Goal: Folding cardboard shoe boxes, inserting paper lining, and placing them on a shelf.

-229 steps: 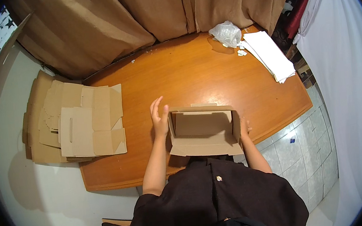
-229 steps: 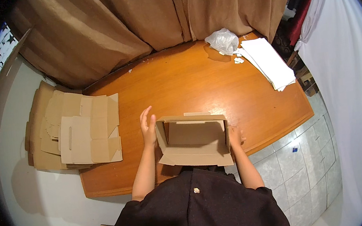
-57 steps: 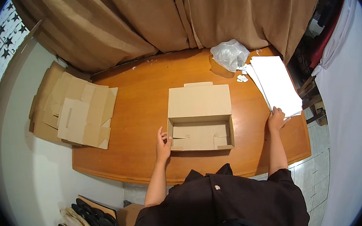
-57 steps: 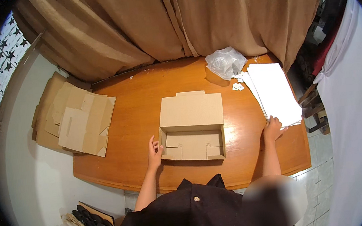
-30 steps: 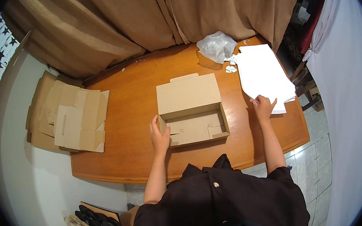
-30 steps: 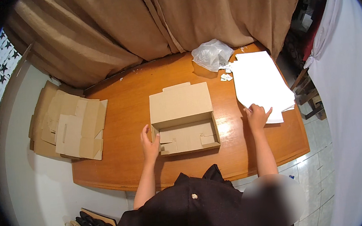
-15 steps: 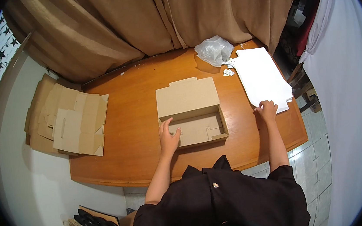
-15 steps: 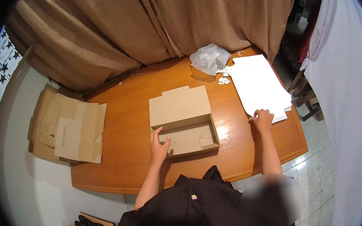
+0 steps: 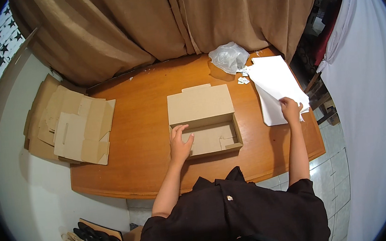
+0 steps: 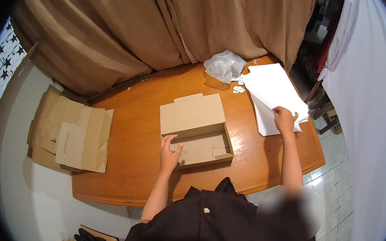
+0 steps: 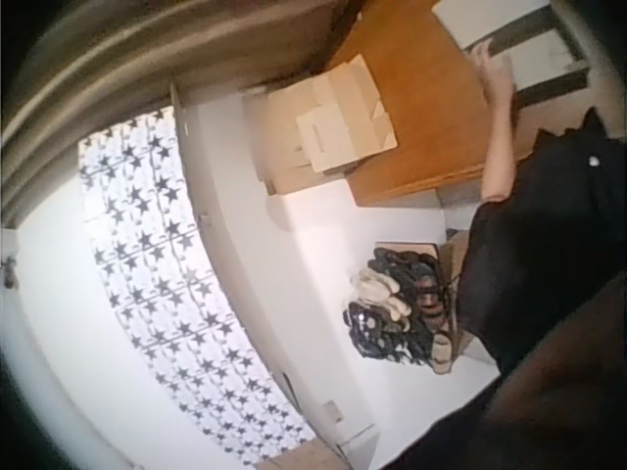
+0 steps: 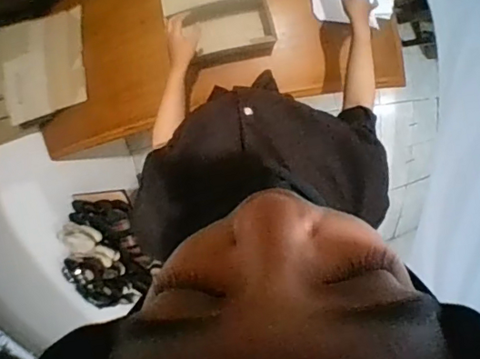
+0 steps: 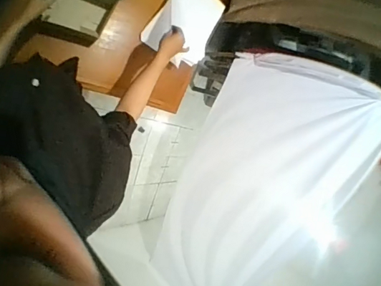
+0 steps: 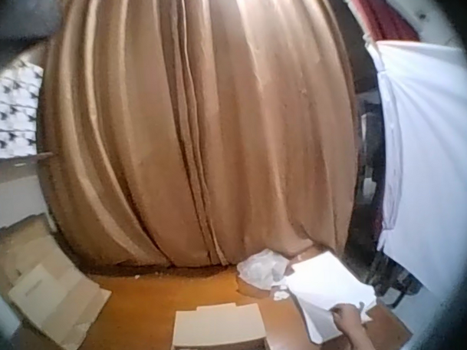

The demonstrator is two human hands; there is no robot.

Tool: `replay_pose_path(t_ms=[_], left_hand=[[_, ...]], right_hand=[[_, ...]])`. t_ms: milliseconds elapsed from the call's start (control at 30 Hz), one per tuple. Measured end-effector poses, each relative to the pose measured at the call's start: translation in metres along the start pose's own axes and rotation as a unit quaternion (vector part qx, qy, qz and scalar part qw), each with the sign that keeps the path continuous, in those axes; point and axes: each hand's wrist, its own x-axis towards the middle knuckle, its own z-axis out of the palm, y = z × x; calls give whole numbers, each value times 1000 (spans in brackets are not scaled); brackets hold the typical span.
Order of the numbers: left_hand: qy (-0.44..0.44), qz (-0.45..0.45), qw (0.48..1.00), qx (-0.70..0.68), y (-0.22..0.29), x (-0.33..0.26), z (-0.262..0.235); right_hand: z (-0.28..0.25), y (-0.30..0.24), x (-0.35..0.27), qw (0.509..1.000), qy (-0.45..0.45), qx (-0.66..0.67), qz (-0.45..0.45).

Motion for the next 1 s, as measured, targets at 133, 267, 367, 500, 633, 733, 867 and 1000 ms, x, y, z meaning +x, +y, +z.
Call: replay_pose_path(t_ms=[133, 267, 367, 500, 633, 733, 867, 1000], left_hand=[[11, -7, 1000, -5, 7, 5, 3], [-19, -35, 999, 30, 16, 8, 10], [-72, -76, 993, 50, 24, 12, 13], [-142, -136, 976, 96, 18, 9, 13], [-208, -126, 965, 96, 6, -1, 3], [-217, -137, 962, 91, -3, -12, -2], [-68, -126, 983, 113, -10, -26, -13], [-10, -159, 976, 151, -15, -31, -30]], right_hand=[[-25, -72, -34, 984, 16, 38, -172], [-20, -128, -86, 953, -28, 76, -293], [-2, -158, -122, 921, -82, 96, -369], [29, -173, -155, 894, -115, 118, -417], [40, -175, -172, 862, -139, 122, -473], [34, -177, -176, 860, -193, 141, -450], [23, -176, -173, 871, -159, 202, -419], [31, -166, -166, 901, -193, 176, -348]])
